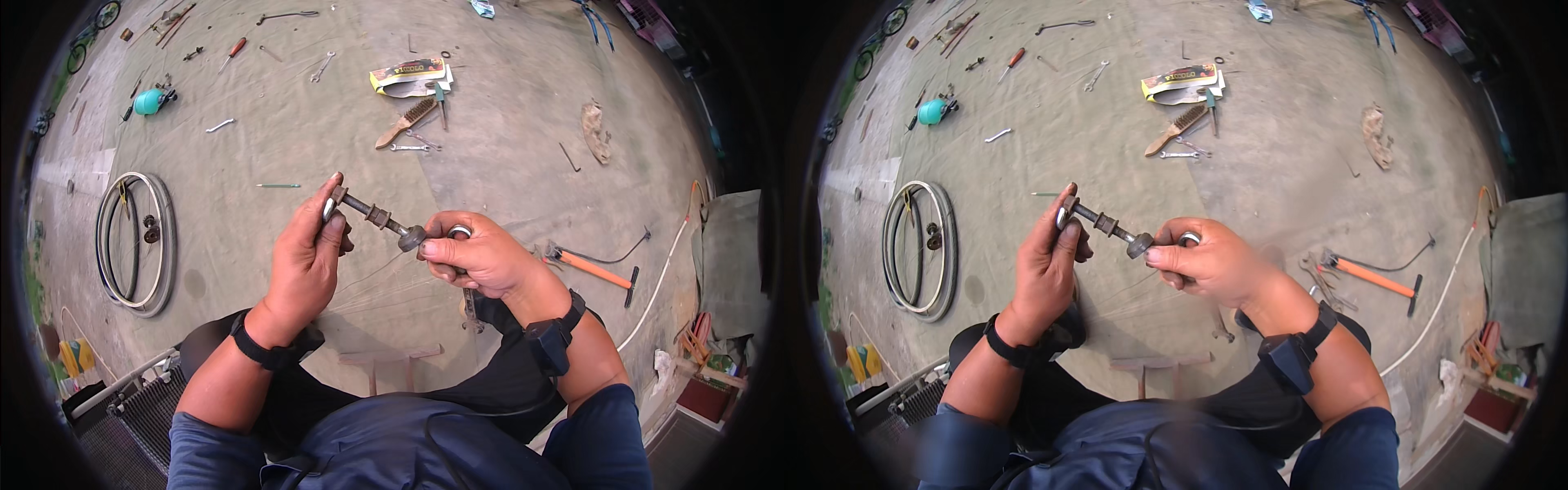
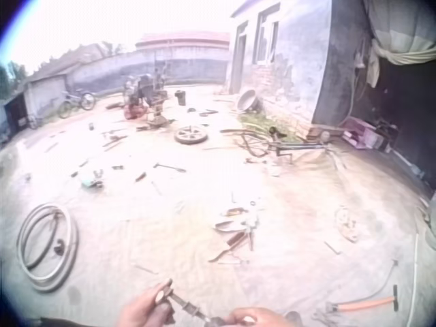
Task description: The person assembles a mechanical component by threading a nut onto a threaded rod and tightening it with a wrench. They repeatedly adjust the nut and rod, using the wrench to secure the assembly.
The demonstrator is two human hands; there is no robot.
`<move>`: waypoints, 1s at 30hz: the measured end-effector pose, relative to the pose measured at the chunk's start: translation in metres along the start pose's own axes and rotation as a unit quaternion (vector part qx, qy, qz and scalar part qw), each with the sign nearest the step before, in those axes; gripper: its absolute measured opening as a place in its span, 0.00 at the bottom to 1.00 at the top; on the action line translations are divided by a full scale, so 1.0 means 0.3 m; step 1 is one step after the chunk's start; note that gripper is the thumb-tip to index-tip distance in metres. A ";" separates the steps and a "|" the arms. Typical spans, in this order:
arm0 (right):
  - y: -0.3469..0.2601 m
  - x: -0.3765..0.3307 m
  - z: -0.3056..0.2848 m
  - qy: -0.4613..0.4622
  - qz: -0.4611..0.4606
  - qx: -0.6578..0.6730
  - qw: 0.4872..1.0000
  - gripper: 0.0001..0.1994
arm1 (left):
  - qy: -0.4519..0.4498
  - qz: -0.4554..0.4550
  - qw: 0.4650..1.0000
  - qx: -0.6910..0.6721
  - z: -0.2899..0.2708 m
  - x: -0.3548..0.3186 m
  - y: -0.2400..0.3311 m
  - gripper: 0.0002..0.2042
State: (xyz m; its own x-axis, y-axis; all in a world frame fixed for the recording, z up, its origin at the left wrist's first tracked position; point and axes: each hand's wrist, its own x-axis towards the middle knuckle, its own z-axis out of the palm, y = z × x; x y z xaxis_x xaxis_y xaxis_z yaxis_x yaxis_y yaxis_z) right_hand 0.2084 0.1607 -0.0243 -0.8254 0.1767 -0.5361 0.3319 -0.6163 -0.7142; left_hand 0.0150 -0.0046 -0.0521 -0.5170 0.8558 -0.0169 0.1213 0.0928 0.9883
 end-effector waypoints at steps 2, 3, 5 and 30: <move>0.001 -0.001 0.003 -0.014 0.002 0.020 1.000 0.11 | 0.007 0.031 0.999 -0.019 -0.001 0.001 -0.015 0.22; -0.002 -0.003 0.006 -0.020 0.002 0.026 0.999 0.11 | 0.010 0.060 0.998 0.013 -0.002 0.004 -0.015 0.22; -0.002 -0.004 0.006 -0.027 0.000 0.027 0.999 0.11 | 0.017 0.117 0.990 0.077 -0.007 0.014 -0.009 0.21; 0.012 0.015 -0.035 0.139 -0.114 -0.284 0.942 0.09 | 0.013 -0.211 0.953 -0.216 -0.038 0.043 0.023 0.18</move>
State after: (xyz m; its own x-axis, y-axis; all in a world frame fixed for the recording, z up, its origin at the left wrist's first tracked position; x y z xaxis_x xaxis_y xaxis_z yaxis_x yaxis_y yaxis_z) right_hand 0.2107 0.1674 -0.0340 -0.7797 0.4982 -0.3794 0.4160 -0.0409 -0.9085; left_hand -0.0007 0.0013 -0.0436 -0.4645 0.7754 -0.4278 -0.4590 0.2024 0.8651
